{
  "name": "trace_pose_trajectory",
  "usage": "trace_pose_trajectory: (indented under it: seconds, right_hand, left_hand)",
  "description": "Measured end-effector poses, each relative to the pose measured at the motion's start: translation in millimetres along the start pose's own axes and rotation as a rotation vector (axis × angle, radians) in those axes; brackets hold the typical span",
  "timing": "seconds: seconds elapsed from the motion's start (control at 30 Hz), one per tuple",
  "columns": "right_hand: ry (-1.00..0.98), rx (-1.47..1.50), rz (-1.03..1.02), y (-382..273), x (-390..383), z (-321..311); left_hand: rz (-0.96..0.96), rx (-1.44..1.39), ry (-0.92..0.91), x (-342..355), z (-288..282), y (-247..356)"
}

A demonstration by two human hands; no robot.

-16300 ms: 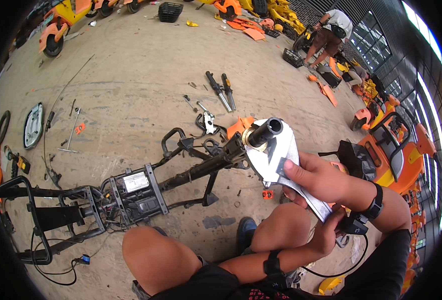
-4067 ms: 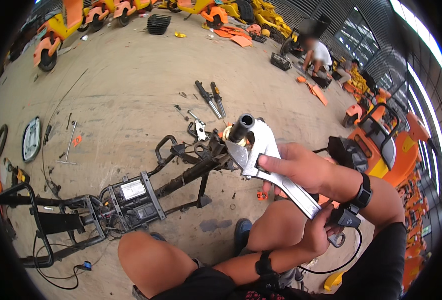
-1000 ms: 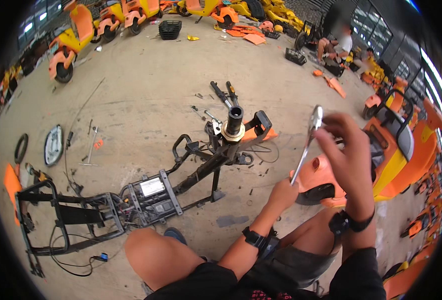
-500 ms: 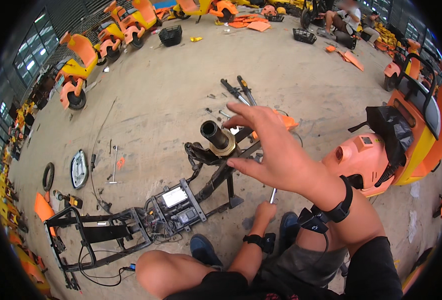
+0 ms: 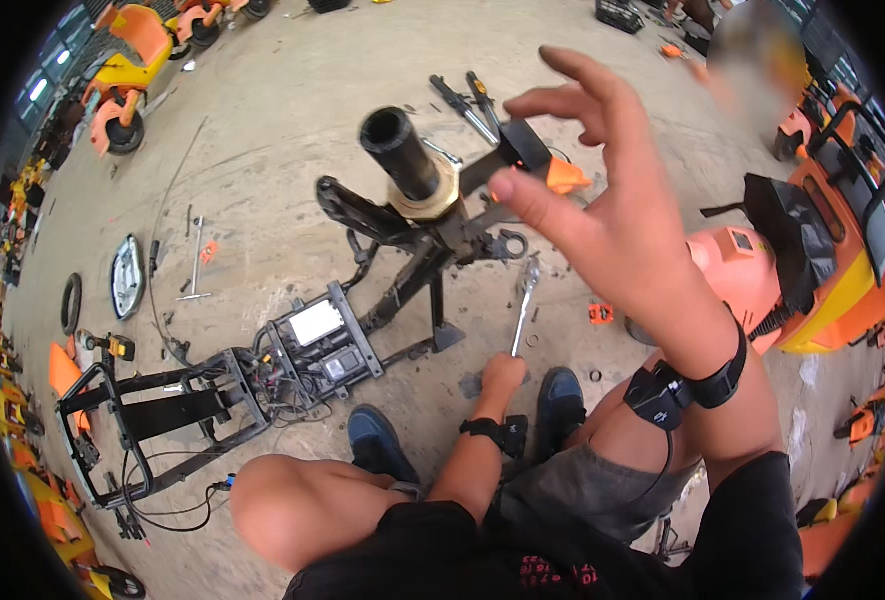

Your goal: The person uses a wrench to loosen a nut on the scooter's steering stem, then removes a black plastic clamp and adjusts the stem components by hand.

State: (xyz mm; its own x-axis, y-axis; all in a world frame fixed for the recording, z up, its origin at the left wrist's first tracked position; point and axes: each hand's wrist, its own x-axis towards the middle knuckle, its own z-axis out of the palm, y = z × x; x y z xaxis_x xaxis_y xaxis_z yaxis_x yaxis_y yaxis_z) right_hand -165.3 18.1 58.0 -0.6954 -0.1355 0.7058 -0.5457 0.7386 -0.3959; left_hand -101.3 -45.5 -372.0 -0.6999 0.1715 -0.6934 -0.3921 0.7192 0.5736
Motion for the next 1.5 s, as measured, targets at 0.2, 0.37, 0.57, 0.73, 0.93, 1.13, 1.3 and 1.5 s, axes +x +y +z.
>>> trace_pose_trajectory:
  seconds: [0.2,0.37,0.57,0.73,0.93,1.13,1.3,1.5]
  right_hand:
    - [-0.025,0.317,0.338,-10,-6,-28]
    - [-0.096,0.352,0.543,-19,-12,-71]
    - [0.077,-0.034,0.204,10,-32,-74]
    - [-0.381,-0.305,0.396,-7,-26,-75]
    - [-1.253,-0.052,0.131,-58,-49,-72]
    - [-1.218,-0.11,-0.14,-73,-56,-39]
    - [-1.132,-0.183,-0.09,-73,-28,-12]
    - [-1.088,-0.176,-0.18,-88,-6,32]
  left_hand:
    - [-0.125,-0.741,-0.396,42,28,-40]
    - [-0.243,-1.137,-0.628,4,-3,-12]
    - [-0.206,-0.782,-0.282,10,3,-24]
    - [-0.033,0.023,0.087,20,-7,-54]
    - [0.033,0.226,0.221,3,7,-41]
    - [0.177,0.112,0.286,-45,-35,21]
    - [0.275,0.134,0.238,-76,-102,48]
    - [0.191,0.376,-0.008,-150,-208,44]
